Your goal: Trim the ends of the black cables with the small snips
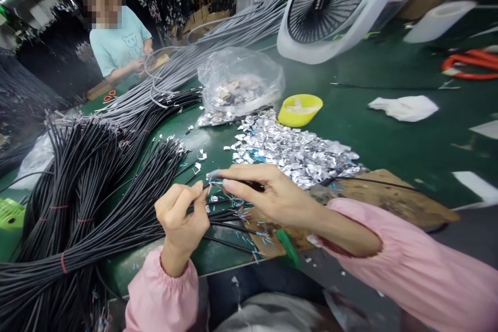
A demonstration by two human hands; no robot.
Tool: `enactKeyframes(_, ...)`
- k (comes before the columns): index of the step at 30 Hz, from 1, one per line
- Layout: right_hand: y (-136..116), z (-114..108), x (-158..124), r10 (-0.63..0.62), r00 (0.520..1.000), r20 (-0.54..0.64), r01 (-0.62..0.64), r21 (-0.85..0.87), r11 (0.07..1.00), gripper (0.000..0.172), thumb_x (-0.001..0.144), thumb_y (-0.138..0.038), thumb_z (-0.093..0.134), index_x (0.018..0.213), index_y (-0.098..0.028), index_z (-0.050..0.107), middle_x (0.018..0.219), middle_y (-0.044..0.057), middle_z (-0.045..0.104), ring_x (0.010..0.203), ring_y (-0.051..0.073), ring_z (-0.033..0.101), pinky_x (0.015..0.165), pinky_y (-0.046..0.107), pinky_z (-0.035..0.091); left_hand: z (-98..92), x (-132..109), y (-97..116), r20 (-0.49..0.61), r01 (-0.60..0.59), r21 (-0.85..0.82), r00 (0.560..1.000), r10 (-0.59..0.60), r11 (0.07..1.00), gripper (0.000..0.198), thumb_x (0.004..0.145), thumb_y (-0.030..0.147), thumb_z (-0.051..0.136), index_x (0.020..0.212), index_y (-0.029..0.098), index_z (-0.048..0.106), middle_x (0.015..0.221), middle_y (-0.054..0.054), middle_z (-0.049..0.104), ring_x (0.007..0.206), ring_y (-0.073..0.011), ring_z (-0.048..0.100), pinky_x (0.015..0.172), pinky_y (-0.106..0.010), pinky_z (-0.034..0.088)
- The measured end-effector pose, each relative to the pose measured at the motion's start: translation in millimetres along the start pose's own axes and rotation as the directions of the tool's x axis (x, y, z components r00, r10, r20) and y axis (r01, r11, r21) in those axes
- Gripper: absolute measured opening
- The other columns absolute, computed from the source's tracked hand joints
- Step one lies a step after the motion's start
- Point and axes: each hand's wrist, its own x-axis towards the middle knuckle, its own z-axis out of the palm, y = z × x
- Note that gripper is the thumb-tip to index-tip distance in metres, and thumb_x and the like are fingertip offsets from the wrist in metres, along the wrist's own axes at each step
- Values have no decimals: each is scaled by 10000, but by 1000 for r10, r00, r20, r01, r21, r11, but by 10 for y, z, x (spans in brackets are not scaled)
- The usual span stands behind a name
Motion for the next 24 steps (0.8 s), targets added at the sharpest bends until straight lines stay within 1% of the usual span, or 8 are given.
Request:
enactKeyframes(7, 23, -35, 8, 23, 998, 52, -22, -5, 1000, 344, 871, -340, 452, 960, -127, 708, 683, 54, 643, 598, 137, 545, 525, 242, 415, -2, 3, 5, 13, 12, 13, 1000, -13, 1000, 133, 730, 57, 651, 723, 186, 618, 597, 42, 584, 534, -67, 546, 521, -179, 442)
enactKeyframes(10, 22, -49, 13, 44, 996, 74, -45, 8, 999, 358, 868, -345, 450, 967, -117, 708, 687, 61, 640, 613, 147, 551, 539, 252, 424, 4, 0, 0, 25, -3, 24, 1000, 2, 1000, 138, 729, 53, 652, 723, 185, 613, 595, 43, 580, 539, -66, 545, 529, -177, 444)
enactKeyframes(14, 23, -49, 13, 61, 996, 70, -62, 12, 998, 350, 858, -344, 458, 963, -127, 712, 725, 71, 663, 624, 155, 564, 537, 259, 430, 13, -5, -7, 15, -36, 45, 999, 35, 998, 149, 725, 42, 652, 747, 183, 611, 591, 42, 576, 552, -70, 548, 545, -179, 450)
enactKeyframes(19, 32, -42, 8, 66, 996, 57, -67, 8, 998, 331, 852, -351, 473, 948, -155, 720, 679, 54, 656, 608, 156, 568, 524, 257, 438, 17, -11, -11, 10, -53, 70, 999, 53, 996, 140, 736, 49, 642, 745, 186, 617, 581, 40, 573, 538, -75, 540, 538, -190, 448)
enactKeyframes(22, 39, -46, 10, 73, 996, 54, -74, 29, 997, 333, 848, -374, 480, 923, -163, 727, 680, 55, 663, 616, 159, 578, 527, 257, 443, 19, -6, 3, 12, -39, 79, 999, 38, 996, 121, 742, 67, 644, 731, 185, 619, 592, 33, 581, 541, -76, 545, 528, -190, 443)
enactKeyframes(24, 42, -50, 14, 74, 996, 49, -77, 54, 996, 329, 843, -385, 489, 906, -170, 731, 714, 60, 682, 640, 163, 594, 549, 261, 456, 21, 0, 16, 6, 8, 73, 1000, -8, 997, 89, 745, 101, 652, 735, 185, 622, 631, 21, 600, 572, -84, 560, 519, -189, 443)
